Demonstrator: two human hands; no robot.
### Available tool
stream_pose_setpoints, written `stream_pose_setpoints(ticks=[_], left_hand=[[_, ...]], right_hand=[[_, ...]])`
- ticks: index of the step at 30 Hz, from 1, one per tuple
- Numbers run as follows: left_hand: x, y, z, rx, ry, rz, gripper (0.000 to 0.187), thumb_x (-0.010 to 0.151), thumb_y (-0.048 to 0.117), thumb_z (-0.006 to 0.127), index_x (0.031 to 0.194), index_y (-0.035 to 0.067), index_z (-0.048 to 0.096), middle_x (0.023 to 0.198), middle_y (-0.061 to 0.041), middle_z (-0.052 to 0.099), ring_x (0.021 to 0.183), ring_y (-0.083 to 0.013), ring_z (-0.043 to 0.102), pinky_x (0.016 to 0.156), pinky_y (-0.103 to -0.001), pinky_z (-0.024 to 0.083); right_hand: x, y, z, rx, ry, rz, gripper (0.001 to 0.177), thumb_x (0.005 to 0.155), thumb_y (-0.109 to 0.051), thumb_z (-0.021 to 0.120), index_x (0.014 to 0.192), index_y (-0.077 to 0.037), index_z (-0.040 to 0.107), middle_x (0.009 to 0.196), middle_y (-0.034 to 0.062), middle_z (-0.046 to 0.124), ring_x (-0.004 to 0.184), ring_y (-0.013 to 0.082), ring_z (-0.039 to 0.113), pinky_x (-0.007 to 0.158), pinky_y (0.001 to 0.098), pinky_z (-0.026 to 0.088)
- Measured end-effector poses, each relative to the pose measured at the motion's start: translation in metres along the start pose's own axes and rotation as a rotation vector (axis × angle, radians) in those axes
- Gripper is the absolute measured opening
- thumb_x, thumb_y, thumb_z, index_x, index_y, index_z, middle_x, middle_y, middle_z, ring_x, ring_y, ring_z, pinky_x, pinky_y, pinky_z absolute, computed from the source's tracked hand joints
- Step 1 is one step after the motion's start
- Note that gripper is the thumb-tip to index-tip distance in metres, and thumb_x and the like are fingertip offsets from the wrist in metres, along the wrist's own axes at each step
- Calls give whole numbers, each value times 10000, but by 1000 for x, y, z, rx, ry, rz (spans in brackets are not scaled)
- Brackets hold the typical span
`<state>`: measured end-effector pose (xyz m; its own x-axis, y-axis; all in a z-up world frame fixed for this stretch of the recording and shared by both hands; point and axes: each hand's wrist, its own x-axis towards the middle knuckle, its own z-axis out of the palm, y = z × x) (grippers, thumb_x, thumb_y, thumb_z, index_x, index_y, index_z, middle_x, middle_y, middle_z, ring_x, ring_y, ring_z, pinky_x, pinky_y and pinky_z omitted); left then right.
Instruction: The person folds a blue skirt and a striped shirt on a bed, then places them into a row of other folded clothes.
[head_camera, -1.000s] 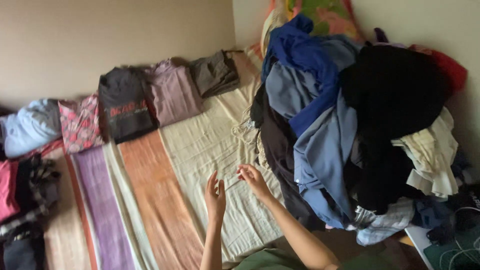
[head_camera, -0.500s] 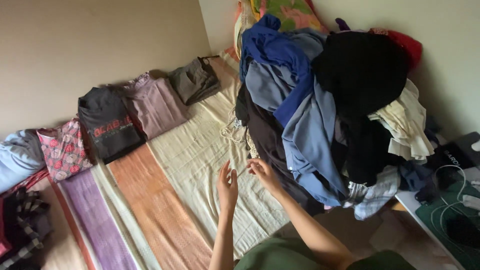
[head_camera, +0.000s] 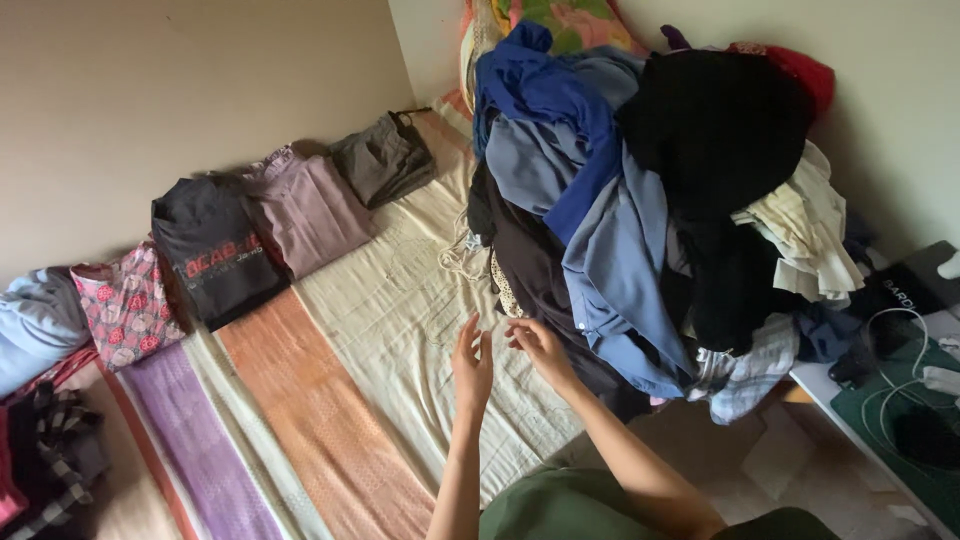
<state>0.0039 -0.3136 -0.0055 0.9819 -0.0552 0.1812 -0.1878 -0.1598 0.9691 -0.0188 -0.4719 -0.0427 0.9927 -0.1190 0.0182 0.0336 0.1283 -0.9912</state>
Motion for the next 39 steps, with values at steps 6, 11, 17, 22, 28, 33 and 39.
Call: stream_pose_setpoints(ticks=[6, 11, 17, 22, 28, 33, 39], left_hand=[[-2, -14, -11, 11, -65, -93, 426, 1032, 193, 582, 1454, 132, 561, 1473, -111, 572, 1233, -242, 650, 963, -360, 577], [5, -24, -11, -20, -35, -119, 431, 1028, 221, 589, 1445, 116, 568, 1349, -113, 670, 1166, -230, 699, 922, -375, 584], [17, -33, 20, -109, -46, -64, 419, 1028, 223, 587, 1428, 100, 562, 1385, -97, 643, 1160, -214, 688, 927, -366, 569], [27, -22, 49, -71, -97, -63, 419, 1012, 203, 600, 1412, 88, 558, 1337, -110, 657, 1109, -212, 699, 927, -351, 566], [60, -28, 99, 71, -55, 138, 385, 1015, 140, 630, 1390, 57, 599, 1169, -147, 678, 992, -213, 679, 855, -345, 561], [84, -31, 136, 201, -69, 43, 394, 953, 132, 677, 1341, 78, 641, 969, -116, 709, 785, -194, 667, 735, -339, 550], [70, -15, 144, 210, -115, -48, 358, 965, 125, 636, 1320, 80, 625, 1005, -120, 711, 833, -206, 714, 740, -334, 552]], right_hand=[[-12, -2, 2, 40, 48, -45, 379, 1038, -291, 586, 1285, -8, 638, 1100, 89, 712, 966, 160, 704, 885, 298, 573], [-15, 9, -28, -22, 85, -7, 381, 1027, -305, 577, 1277, -23, 636, 1114, 69, 699, 984, 138, 698, 881, 292, 580], [12, 1, -88, -81, 208, -105, 377, 1041, -314, 573, 1260, -15, 640, 1092, 91, 735, 927, 152, 722, 854, 288, 574], [24, 12, -114, -66, 286, -121, 360, 1043, -301, 597, 1245, -7, 649, 1096, 98, 740, 923, 158, 719, 847, 295, 582], [120, 84, -173, -38, 192, -69, 406, 1027, -330, 611, 1297, -29, 632, 1173, 80, 714, 991, 147, 678, 835, 288, 552], [256, 118, -213, -213, 333, -290, 669, 992, -472, 660, 1428, 14, 512, 1335, 165, 653, 1150, 244, 671, 985, 371, 525], [373, 142, -277, -1039, 820, -567, 1103, 811, -589, 907, 1339, 279, 479, 1287, 480, 520, 1185, 558, 494, 1087, 586, 403]])
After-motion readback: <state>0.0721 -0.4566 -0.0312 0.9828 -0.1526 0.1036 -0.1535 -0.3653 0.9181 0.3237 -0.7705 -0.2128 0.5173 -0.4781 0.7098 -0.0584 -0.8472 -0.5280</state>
